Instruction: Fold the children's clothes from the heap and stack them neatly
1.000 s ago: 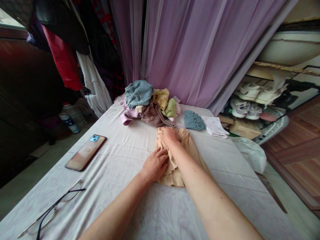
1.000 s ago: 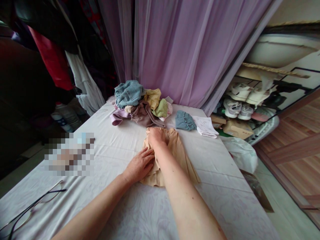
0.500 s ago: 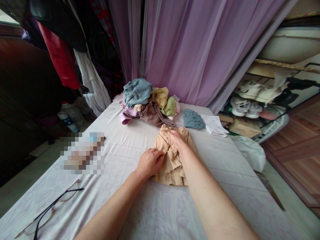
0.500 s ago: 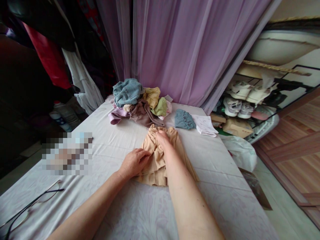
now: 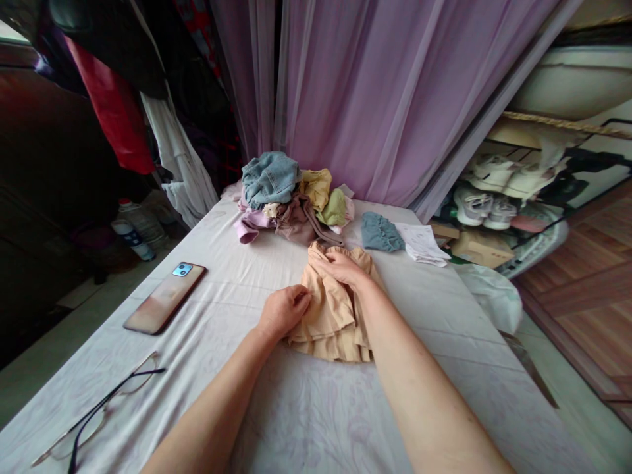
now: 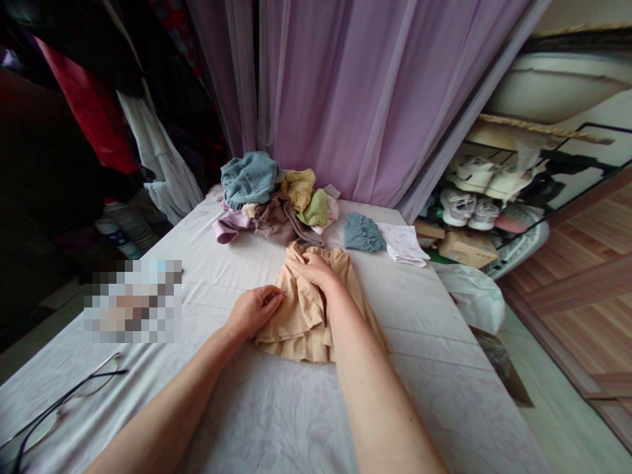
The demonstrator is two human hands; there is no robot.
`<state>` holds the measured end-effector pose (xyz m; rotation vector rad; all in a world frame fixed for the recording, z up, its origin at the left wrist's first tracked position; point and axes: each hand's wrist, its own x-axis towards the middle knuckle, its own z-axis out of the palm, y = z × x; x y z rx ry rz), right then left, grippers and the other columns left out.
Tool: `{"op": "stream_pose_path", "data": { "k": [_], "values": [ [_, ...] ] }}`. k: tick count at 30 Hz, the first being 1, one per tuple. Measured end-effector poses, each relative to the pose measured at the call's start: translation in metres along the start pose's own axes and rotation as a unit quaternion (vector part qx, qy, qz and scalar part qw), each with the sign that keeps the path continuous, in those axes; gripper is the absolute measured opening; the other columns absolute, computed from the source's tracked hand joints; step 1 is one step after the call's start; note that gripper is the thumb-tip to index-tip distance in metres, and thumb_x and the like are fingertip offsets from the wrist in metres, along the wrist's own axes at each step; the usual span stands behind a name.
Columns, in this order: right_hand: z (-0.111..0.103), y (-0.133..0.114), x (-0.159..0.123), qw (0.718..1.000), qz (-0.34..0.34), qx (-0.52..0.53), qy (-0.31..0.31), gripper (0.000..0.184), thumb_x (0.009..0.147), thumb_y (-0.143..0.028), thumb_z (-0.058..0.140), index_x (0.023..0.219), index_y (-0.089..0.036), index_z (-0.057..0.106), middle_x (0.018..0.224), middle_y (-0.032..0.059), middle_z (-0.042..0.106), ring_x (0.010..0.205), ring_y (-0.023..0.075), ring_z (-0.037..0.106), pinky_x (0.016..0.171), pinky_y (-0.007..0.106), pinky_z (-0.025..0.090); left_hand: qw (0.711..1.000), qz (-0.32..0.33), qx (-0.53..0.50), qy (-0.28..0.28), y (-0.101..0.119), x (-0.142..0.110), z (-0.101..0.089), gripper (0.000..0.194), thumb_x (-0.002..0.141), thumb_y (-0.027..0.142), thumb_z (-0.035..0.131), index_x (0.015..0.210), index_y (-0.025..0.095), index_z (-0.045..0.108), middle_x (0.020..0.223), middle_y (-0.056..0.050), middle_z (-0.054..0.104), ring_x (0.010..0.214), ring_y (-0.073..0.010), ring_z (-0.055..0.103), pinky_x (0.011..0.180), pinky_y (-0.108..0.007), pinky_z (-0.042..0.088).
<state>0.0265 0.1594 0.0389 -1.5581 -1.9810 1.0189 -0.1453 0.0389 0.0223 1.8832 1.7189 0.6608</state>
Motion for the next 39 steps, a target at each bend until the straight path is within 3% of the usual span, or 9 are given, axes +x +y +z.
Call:
{"op": "stream_pose_path", "data": {
  "k": [3,8,14,17,20,26,32,36,39],
  "values": [
    [-0.007,0.001,-0.017,0.997,0.046,-0.019,-0.052,0.032,0.066,-0.033,0.074,0.094,-0.017,0.070,0.090,0.0033,0.072,0.084,0.0189,0.064,0.076,0.025,0.048,0.998,-0.028,-0.046,0.025,-0.009,0.004,-0.003,0.026,0.089,0.034,0.050,0.095,0.021,0.071,0.078,-0.002,0.073,0.068,-0.0146,0.064,0.060,-0.023,0.040],
    [-0.004,0.002,-0.043,0.990,0.074,0.097,-0.068,0.011,0.070,-0.022,0.066,0.079,-0.016,0.065,0.074,0.0000,0.067,0.070,0.0149,0.062,0.063,0.022,0.048,0.997,-0.006,-0.074,0.007,-0.014,0.005,-0.009,0.022,0.086,0.036,0.054,0.094,0.020,0.066,0.080,0.000,0.070,0.069,-0.0142,0.063,0.063,-0.024,0.045],
    [0.014,-0.027,-0.046,0.888,0.124,0.439,-0.047,0.021,0.079,-0.016,0.055,0.099,-0.019,0.061,0.084,0.0036,0.072,0.083,0.0175,0.069,0.074,0.029,0.056,0.988,0.055,-0.135,-0.041,-0.011,-0.009,-0.022,0.061,0.074,0.053,0.068,0.121,0.017,0.054,0.121,-0.011,0.061,0.099,-0.0218,0.064,0.088,-0.035,0.051],
    [0.023,-0.042,-0.040,0.855,0.123,0.501,-0.060,0.020,0.080,-0.012,0.053,0.097,-0.019,0.061,0.085,0.0031,0.073,0.087,0.0162,0.070,0.081,0.030,0.055,0.988,0.105,-0.105,-0.030,-0.010,-0.019,-0.026,0.083,0.066,0.050,0.077,0.135,0.016,0.044,0.134,-0.015,0.052,0.122,-0.0277,0.053,0.105,-0.040,0.043],
    [0.027,-0.051,-0.039,0.843,0.100,0.518,-0.101,0.013,0.082,-0.016,0.054,0.091,-0.018,0.062,0.084,0.0034,0.073,0.087,0.0160,0.069,0.084,0.030,0.054,0.993,0.095,-0.069,0.002,-0.013,-0.028,-0.027,0.080,0.071,0.036,0.075,0.141,0.019,0.038,0.134,-0.013,0.050,0.123,-0.0268,0.052,0.105,-0.040,0.043],
    [0.015,-0.041,-0.046,0.905,0.065,0.409,-0.100,0.039,0.064,-0.008,0.060,0.101,-0.019,0.065,0.086,-0.0001,0.072,0.079,0.0156,0.068,0.077,0.028,0.054,0.998,0.000,0.044,0.044,-0.015,-0.040,-0.025,0.062,0.077,0.005,0.053,0.137,0.022,0.047,0.115,-0.008,0.060,0.099,-0.0206,0.064,0.089,-0.032,0.049],
    [0.003,-0.017,-0.046,0.974,0.102,0.198,0.036,0.064,0.067,-0.018,0.067,0.130,-0.015,0.053,0.106,0.0085,0.071,0.086,0.0183,0.068,0.079,0.030,0.053,0.987,0.049,0.153,-0.012,0.005,-0.054,-0.011,0.048,0.090,0.011,0.043,0.132,0.031,0.054,0.118,-0.006,0.058,0.092,-0.0185,0.066,0.080,-0.028,0.050],
    [0.006,-0.010,-0.062,0.994,0.085,0.069,0.016,0.080,0.070,-0.038,0.072,0.142,-0.018,0.043,0.126,0.0127,0.064,0.107,0.0233,0.064,0.092,0.035,0.049,0.979,0.066,0.190,-0.046,0.013,-0.057,-0.010,0.039,0.091,0.016,0.043,0.122,0.031,0.061,0.108,-0.006,0.061,0.092,-0.0196,0.066,0.077,-0.027,0.050],
    [0.008,-0.012,-0.076,0.995,0.077,-0.058,0.007,0.089,0.068,-0.033,0.074,0.148,-0.020,0.036,0.134,0.0144,0.059,0.119,0.0274,0.058,0.097,0.035,0.045,0.974,0.062,0.211,-0.057,0.016,-0.056,-0.013,0.035,0.091,0.017,0.044,0.118,0.030,0.061,0.103,-0.005,0.062,0.090,-0.0193,0.067,0.076,-0.027,0.049]
  ]
}}
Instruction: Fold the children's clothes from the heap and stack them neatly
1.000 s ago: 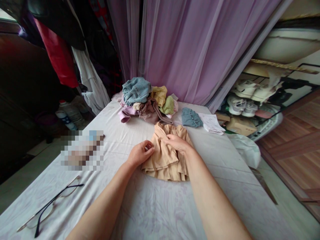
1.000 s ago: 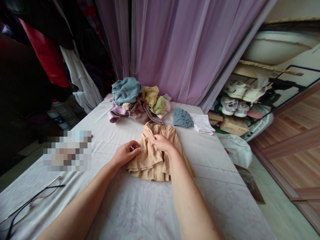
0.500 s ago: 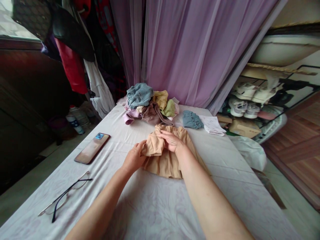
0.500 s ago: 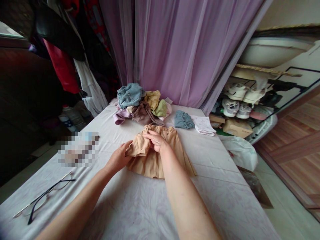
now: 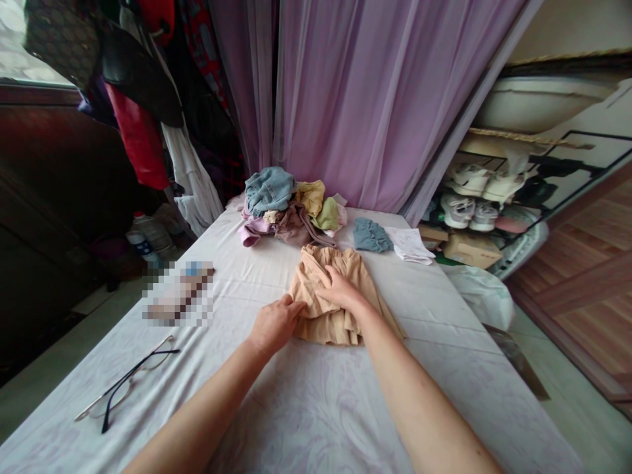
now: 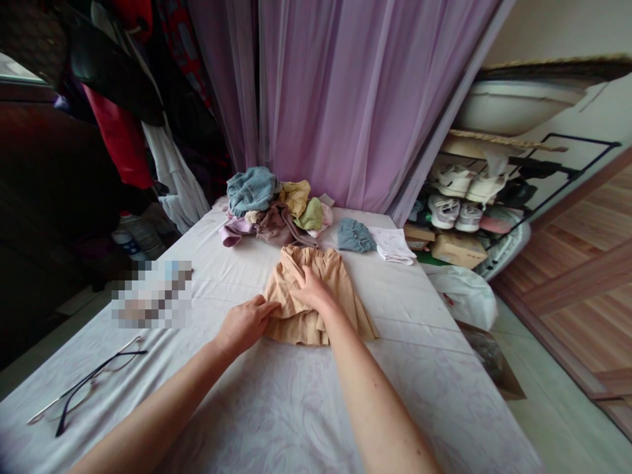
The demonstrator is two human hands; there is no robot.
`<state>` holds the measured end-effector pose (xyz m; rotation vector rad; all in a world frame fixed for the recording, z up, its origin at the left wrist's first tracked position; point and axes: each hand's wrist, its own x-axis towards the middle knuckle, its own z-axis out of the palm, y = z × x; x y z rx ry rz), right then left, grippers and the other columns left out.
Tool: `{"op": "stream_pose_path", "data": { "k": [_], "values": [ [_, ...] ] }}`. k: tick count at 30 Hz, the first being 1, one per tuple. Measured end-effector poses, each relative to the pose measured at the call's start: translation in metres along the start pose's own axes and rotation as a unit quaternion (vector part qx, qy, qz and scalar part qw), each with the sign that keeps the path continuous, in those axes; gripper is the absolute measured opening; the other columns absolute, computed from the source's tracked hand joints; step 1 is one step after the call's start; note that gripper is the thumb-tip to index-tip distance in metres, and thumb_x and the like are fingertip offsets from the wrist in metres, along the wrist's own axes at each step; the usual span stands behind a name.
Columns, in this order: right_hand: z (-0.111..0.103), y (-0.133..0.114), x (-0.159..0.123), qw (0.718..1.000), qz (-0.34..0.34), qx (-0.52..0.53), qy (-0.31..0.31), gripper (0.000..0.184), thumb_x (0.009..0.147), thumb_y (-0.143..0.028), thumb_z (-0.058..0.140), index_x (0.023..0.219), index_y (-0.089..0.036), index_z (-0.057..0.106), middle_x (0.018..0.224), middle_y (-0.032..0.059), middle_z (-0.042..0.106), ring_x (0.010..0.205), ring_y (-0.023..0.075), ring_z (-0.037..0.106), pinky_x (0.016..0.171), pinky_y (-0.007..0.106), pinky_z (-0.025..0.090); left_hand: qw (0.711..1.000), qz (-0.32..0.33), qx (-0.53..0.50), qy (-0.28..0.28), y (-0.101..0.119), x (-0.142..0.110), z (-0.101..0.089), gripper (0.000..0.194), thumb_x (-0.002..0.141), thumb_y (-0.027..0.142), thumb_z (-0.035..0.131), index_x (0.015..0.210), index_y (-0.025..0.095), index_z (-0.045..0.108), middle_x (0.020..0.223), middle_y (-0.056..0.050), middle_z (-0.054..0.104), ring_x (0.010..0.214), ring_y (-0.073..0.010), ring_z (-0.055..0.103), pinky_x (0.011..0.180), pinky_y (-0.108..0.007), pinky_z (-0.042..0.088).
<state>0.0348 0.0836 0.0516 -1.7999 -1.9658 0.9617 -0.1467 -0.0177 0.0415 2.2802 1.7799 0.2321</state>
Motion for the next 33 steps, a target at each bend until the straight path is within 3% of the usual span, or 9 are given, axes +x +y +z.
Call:
{"op": "stream_pose_path", "data": {
  "k": [6,10,14,18,22,26,30,33],
  "values": [
    [0.001,0.004,-0.010,0.995,0.007,-0.087,0.053,0.072,0.083,-0.014,0.054,0.151,-0.023,0.031,0.125,0.0147,0.065,0.111,0.0267,0.063,0.088,0.033,0.047,1.000,-0.014,0.008,0.001,0.003,-0.001,0.001,0.030,0.086,0.014,0.049,0.112,0.024,0.058,0.103,-0.005,0.065,0.094,-0.0218,0.066,0.076,-0.029,0.049],
    [0.005,0.009,-0.015,0.990,-0.014,-0.123,0.069,0.067,0.085,-0.024,0.057,0.148,-0.018,0.036,0.124,0.0183,0.065,0.109,0.0294,0.063,0.087,0.036,0.047,1.000,-0.023,-0.005,-0.005,0.003,-0.002,0.003,0.023,0.084,0.013,0.049,0.102,0.023,0.058,0.101,-0.004,0.067,0.094,-0.0202,0.066,0.077,-0.028,0.047],
    [0.000,0.008,-0.016,0.987,-0.055,-0.115,0.098,0.054,0.087,-0.035,0.055,0.138,-0.021,0.051,0.125,0.0110,0.066,0.110,0.0246,0.062,0.089,0.032,0.046,1.000,-0.017,-0.022,-0.006,0.001,-0.002,0.003,0.018,0.082,0.014,0.050,0.094,0.024,0.060,0.098,-0.003,0.067,0.089,-0.0189,0.066,0.075,-0.027,0.047],
    [-0.011,-0.004,0.000,0.979,-0.086,-0.134,0.126,0.035,0.090,-0.033,0.048,0.118,-0.024,0.066,0.117,0.0061,0.070,0.107,0.0208,0.062,0.088,0.028,0.045,0.999,-0.001,-0.032,0.023,-0.001,-0.002,0.006,0.016,0.080,0.013,0.052,0.089,0.024,0.060,0.095,-0.004,0.065,0.091,-0.0198,0.063,0.080,-0.029,0.046],
    [-0.022,-0.022,0.032,0.966,-0.145,-0.171,0.128,0.037,0.091,-0.022,0.041,0.115,-0.021,0.069,0.120,0.0079,0.068,0.112,0.0201,0.059,0.094,0.029,0.042,0.995,-0.012,-0.056,0.078,-0.005,0.000,0.012,0.026,0.079,0.010,0.053,0.101,0.024,0.058,0.107,-0.005,0.062,0.103,-0.0208,0.058,0.090,-0.031,0.045],
    [-0.027,-0.035,0.069,0.953,-0.187,-0.223,0.080,0.046,0.090,-0.013,0.038,0.126,-0.025,0.063,0.133,0.0077,0.060,0.120,0.0198,0.055,0.099,0.030,0.040,0.989,-0.053,-0.112,0.081,-0.016,0.003,0.015,0.043,0.075,0.006,0.054,0.114,0.024,0.052,0.113,-0.005,0.060,0.099,-0.0187,0.060,0.084,-0.028,0.046],
    [-0.025,-0.042,0.102,0.925,-0.220,-0.308,0.001,0.055,0.088,-0.015,0.046,0.140,-0.033,0.050,0.149,0.0061,0.044,0.133,0.0238,0.044,0.106,0.037,0.034,0.985,-0.075,-0.139,0.072,-0.026,0.007,0.016,0.030,0.075,0.004,0.052,0.099,0.023,0.055,0.099,-0.003,0.064,0.092,-0.0178,0.062,0.080,-0.026,0.045],
    [-0.023,-0.049,0.118,0.896,-0.241,-0.369,-0.054,0.045,0.088,-0.021,0.050,0.130,-0.035,0.060,0.143,0.0067,0.049,0.128,0.0261,0.048,0.102,0.039,0.038,0.978,-0.107,-0.164,0.069,-0.031,0.009,0.016,0.020,0.075,0.006,0.054,0.087,0.023,0.053,0.085,0.000,0.064,0.081,-0.0162,0.061,0.071,-0.024,0.042]
  ]
}}
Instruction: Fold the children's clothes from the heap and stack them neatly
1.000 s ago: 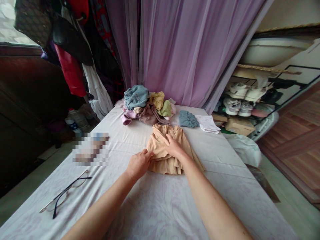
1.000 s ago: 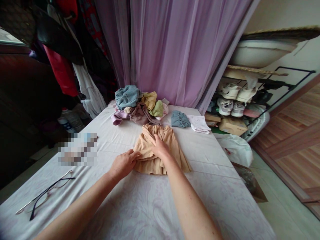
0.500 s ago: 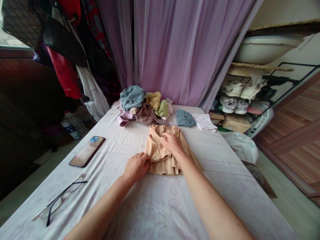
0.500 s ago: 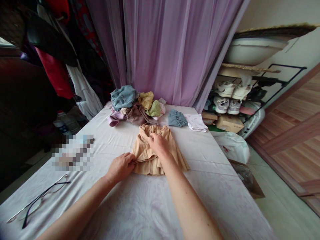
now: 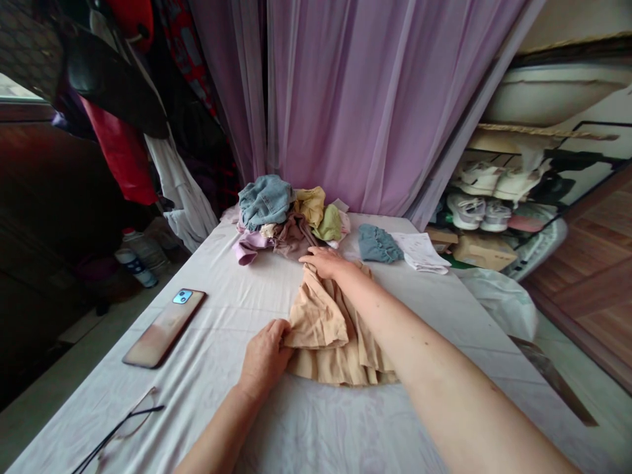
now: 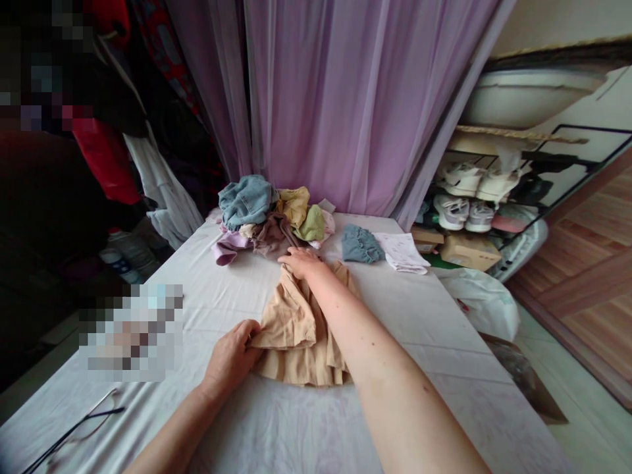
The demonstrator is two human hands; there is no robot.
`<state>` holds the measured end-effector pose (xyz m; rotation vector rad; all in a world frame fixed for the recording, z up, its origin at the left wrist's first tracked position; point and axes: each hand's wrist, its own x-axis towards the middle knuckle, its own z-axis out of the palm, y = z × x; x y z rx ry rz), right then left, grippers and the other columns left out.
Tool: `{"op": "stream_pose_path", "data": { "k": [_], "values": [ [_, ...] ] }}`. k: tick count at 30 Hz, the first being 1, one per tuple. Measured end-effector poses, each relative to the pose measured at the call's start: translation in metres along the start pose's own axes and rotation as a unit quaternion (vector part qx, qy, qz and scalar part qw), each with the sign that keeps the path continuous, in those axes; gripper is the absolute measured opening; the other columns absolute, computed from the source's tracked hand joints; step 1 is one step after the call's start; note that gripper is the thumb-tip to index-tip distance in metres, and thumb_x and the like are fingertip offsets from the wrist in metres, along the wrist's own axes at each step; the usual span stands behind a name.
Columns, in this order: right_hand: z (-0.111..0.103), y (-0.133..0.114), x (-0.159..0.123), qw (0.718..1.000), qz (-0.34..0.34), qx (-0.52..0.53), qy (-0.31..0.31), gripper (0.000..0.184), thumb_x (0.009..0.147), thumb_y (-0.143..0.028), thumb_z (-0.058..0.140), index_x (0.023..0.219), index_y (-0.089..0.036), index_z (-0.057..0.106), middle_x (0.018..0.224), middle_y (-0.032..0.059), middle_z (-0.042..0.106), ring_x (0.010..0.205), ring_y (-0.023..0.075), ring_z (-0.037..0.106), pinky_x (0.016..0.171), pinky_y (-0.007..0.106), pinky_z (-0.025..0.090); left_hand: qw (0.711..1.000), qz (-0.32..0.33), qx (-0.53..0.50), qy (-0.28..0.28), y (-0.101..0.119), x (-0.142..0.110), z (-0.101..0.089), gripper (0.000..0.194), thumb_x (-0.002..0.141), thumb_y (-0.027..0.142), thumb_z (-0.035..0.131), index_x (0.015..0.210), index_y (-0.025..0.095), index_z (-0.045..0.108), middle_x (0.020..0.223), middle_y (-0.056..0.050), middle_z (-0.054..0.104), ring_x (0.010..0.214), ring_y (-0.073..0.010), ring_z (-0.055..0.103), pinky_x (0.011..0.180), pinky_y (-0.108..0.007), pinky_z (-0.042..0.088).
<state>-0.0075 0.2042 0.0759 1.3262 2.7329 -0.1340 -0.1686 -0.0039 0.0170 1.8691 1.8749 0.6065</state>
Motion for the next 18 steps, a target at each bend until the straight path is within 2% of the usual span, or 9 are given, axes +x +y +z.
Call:
{"op": "stream_pose_path", "data": {
  "k": [3,6,8,10,13,18],
  "values": [
    [-0.006,0.000,0.007,0.998,-0.032,-0.037,-0.032,0.030,0.085,-0.024,0.054,0.109,-0.029,0.071,0.131,0.0081,0.059,0.120,0.0258,0.054,0.095,0.036,0.041,0.999,-0.036,-0.040,0.008,-0.003,0.002,0.000,0.014,0.076,0.011,0.056,0.079,0.023,0.049,0.071,0.004,0.059,0.069,-0.0136,0.058,0.061,-0.022,0.036],
    [-0.015,0.005,0.003,0.997,-0.040,-0.060,-0.040,0.026,0.081,-0.024,0.056,0.101,-0.025,0.071,0.114,0.0081,0.068,0.108,0.0238,0.060,0.084,0.031,0.043,0.995,-0.058,-0.074,0.017,-0.005,0.003,0.001,0.012,0.077,0.016,0.057,0.077,0.023,0.047,0.063,0.007,0.053,0.060,-0.0121,0.053,0.056,-0.021,0.032],
    [-0.019,0.010,-0.001,0.997,-0.020,-0.062,-0.031,0.025,0.081,-0.026,0.055,0.101,-0.024,0.070,0.106,0.0072,0.071,0.098,0.0232,0.063,0.076,0.030,0.043,0.994,-0.064,-0.088,0.020,-0.006,0.004,0.002,0.010,0.078,0.018,0.056,0.079,0.023,0.048,0.061,0.007,0.052,0.059,-0.0119,0.052,0.056,-0.021,0.031],
    [-0.020,0.014,-0.004,0.998,0.032,-0.049,0.008,0.027,0.084,-0.029,0.051,0.104,-0.024,0.068,0.103,0.0073,0.072,0.092,0.0235,0.065,0.073,0.030,0.042,0.994,-0.069,-0.087,0.021,-0.007,0.005,0.001,0.008,0.079,0.019,0.055,0.082,0.023,0.049,0.061,0.007,0.053,0.059,-0.0123,0.053,0.056,-0.021,0.032],
    [-0.011,0.015,-0.003,0.993,0.092,-0.038,0.069,0.029,0.088,-0.028,0.048,0.112,-0.023,0.063,0.103,0.0092,0.072,0.095,0.0241,0.064,0.078,0.032,0.042,0.994,-0.093,-0.047,0.018,-0.009,0.004,-0.004,0.009,0.082,0.019,0.053,0.089,0.024,0.052,0.065,0.006,0.059,0.062,-0.0139,0.058,0.058,-0.021,0.033],
    [0.018,0.006,0.000,0.990,0.104,-0.026,0.089,0.031,0.093,-0.020,0.040,0.117,-0.021,0.059,0.109,0.0113,0.070,0.101,0.0227,0.062,0.083,0.032,0.041,0.989,-0.122,0.079,-0.004,-0.013,0.000,-0.018,0.025,0.083,0.018,0.053,0.107,0.026,0.054,0.082,0.000,0.070,0.078,-0.0200,0.068,0.063,-0.025,0.034]
  ]
}}
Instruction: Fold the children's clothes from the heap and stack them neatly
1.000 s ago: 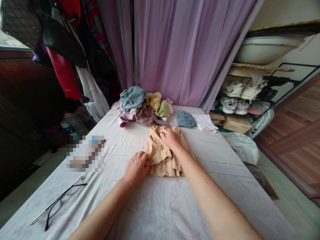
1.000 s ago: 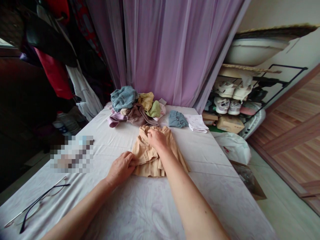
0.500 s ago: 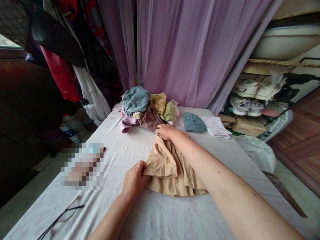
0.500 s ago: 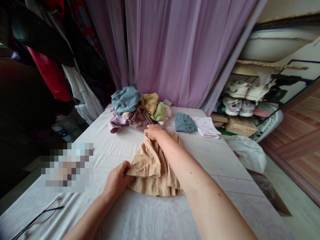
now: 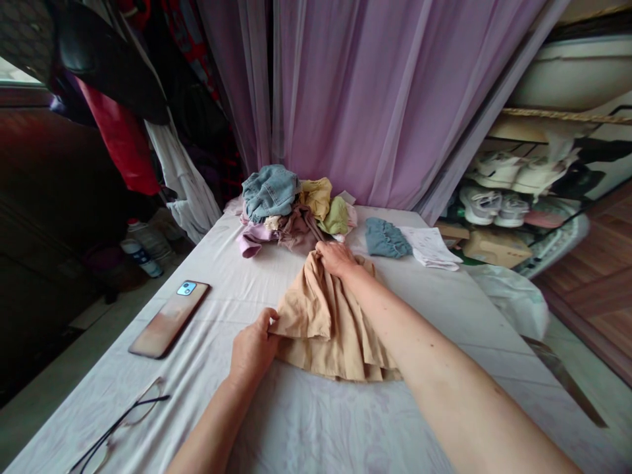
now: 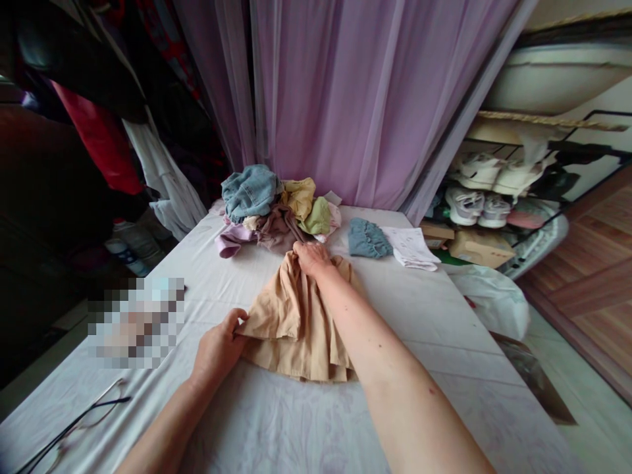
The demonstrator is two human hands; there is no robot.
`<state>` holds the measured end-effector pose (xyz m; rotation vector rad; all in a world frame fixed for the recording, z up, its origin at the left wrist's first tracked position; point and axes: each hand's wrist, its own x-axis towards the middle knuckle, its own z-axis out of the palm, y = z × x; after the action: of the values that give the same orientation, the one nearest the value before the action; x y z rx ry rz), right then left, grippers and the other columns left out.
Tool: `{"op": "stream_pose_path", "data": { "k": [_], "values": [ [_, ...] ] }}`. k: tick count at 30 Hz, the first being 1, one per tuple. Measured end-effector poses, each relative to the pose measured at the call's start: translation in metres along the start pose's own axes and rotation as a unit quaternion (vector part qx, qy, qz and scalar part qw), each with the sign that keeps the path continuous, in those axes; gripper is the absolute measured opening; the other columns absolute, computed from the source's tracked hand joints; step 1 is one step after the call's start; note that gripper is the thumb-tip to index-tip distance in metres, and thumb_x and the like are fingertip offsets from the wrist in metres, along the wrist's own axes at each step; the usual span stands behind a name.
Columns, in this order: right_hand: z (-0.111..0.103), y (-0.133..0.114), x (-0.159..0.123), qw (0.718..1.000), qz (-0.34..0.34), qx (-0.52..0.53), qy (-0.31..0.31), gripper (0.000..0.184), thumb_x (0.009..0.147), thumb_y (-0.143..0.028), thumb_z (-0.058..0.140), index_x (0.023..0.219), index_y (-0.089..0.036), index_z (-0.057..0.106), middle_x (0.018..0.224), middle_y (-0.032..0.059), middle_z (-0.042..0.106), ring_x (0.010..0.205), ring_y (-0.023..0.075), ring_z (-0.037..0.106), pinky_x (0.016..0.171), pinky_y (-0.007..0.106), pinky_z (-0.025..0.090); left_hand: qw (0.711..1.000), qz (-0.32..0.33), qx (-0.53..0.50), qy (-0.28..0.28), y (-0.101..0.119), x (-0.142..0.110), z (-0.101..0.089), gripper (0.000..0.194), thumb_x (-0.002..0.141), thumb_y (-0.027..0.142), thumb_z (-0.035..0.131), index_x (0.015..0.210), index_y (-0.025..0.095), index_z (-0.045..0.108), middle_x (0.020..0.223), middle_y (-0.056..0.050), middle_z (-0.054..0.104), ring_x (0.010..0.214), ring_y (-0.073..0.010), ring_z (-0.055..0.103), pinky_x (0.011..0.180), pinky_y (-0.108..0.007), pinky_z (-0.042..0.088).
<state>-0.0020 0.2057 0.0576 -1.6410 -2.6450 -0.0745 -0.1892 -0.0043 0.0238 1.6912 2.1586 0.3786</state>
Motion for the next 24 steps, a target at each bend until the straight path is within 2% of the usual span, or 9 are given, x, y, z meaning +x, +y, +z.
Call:
{"op": "stream_pose_path", "data": {
  "k": [5,7,9,12,14,16,20,24],
  "values": [
    [0.006,0.005,-0.010,1.000,0.008,0.025,0.016,0.038,0.092,-0.013,0.037,0.124,-0.022,0.056,0.117,0.0101,0.067,0.106,0.0221,0.060,0.086,0.033,0.042,0.999,0.022,0.041,0.005,-0.001,-0.003,-0.002,0.034,0.086,0.022,0.052,0.120,0.028,0.051,0.096,-0.002,0.074,0.087,-0.0230,0.070,0.066,-0.027,0.038],
    [0.001,0.007,-0.015,0.998,0.004,0.049,0.050,0.044,0.089,-0.010,0.040,0.128,-0.024,0.055,0.127,0.0085,0.063,0.116,0.0220,0.055,0.091,0.033,0.041,0.998,0.045,0.029,0.024,-0.002,-0.003,0.001,0.035,0.086,0.023,0.052,0.121,0.028,0.051,0.106,-0.004,0.072,0.092,-0.0230,0.069,0.068,-0.028,0.040],
    [-0.004,0.004,-0.021,0.993,0.016,0.081,0.086,0.044,0.088,-0.010,0.040,0.128,-0.023,0.055,0.129,0.0080,0.063,0.119,0.0221,0.054,0.093,0.034,0.040,0.997,0.065,0.013,0.044,-0.003,-0.003,0.004,0.035,0.085,0.023,0.054,0.119,0.027,0.051,0.109,-0.005,0.070,0.093,-0.0224,0.068,0.069,-0.028,0.041],
    [-0.009,-0.008,-0.037,0.986,0.061,0.134,0.073,0.033,0.093,-0.026,0.043,0.121,-0.022,0.059,0.110,0.0073,0.071,0.104,0.0223,0.062,0.085,0.032,0.044,0.994,0.082,-0.011,0.066,-0.006,-0.002,0.008,0.032,0.082,0.021,0.056,0.113,0.026,0.053,0.103,-0.004,0.069,0.088,-0.0209,0.067,0.067,-0.027,0.043],
    [-0.010,-0.020,-0.050,0.982,0.080,0.165,0.038,0.035,0.091,-0.044,0.050,0.117,-0.023,0.060,0.097,0.0048,0.074,0.094,0.0219,0.066,0.076,0.029,0.044,0.990,0.102,-0.031,0.088,-0.008,0.000,0.010,0.025,0.079,0.018,0.056,0.103,0.024,0.055,0.098,-0.003,0.066,0.084,-0.0198,0.065,0.066,-0.027,0.043],
    [-0.010,-0.030,-0.063,0.980,0.080,0.184,0.005,0.038,0.087,-0.052,0.054,0.112,-0.024,0.062,0.087,0.0018,0.073,0.086,0.0206,0.067,0.070,0.027,0.042,0.981,0.142,-0.056,0.118,-0.009,0.001,0.011,0.020,0.075,0.012,0.053,0.092,0.023,0.055,0.095,-0.003,0.063,0.084,-0.0188,0.063,0.068,-0.027,0.045],
    [-0.010,-0.037,-0.084,0.971,0.086,0.223,-0.006,0.028,0.085,-0.036,0.056,0.111,-0.026,0.061,0.079,-0.0023,0.072,0.077,0.0173,0.065,0.062,0.025,0.037,0.953,0.238,-0.110,0.153,-0.013,0.004,0.011,0.021,0.069,0.005,0.046,0.079,0.022,0.053,0.089,-0.003,0.061,0.083,-0.0177,0.059,0.072,-0.027,0.046],
    [-0.003,-0.025,-0.102,0.958,0.133,0.253,0.000,0.028,0.083,-0.026,0.058,0.111,-0.025,0.059,0.084,-0.0022,0.072,0.080,0.0157,0.065,0.061,0.024,0.035,0.927,0.329,-0.129,0.125,-0.013,0.006,0.009,0.019,0.071,0.004,0.042,0.072,0.022,0.051,0.081,-0.004,0.063,0.081,-0.0188,0.057,0.076,-0.031,0.045]
  ]
}}
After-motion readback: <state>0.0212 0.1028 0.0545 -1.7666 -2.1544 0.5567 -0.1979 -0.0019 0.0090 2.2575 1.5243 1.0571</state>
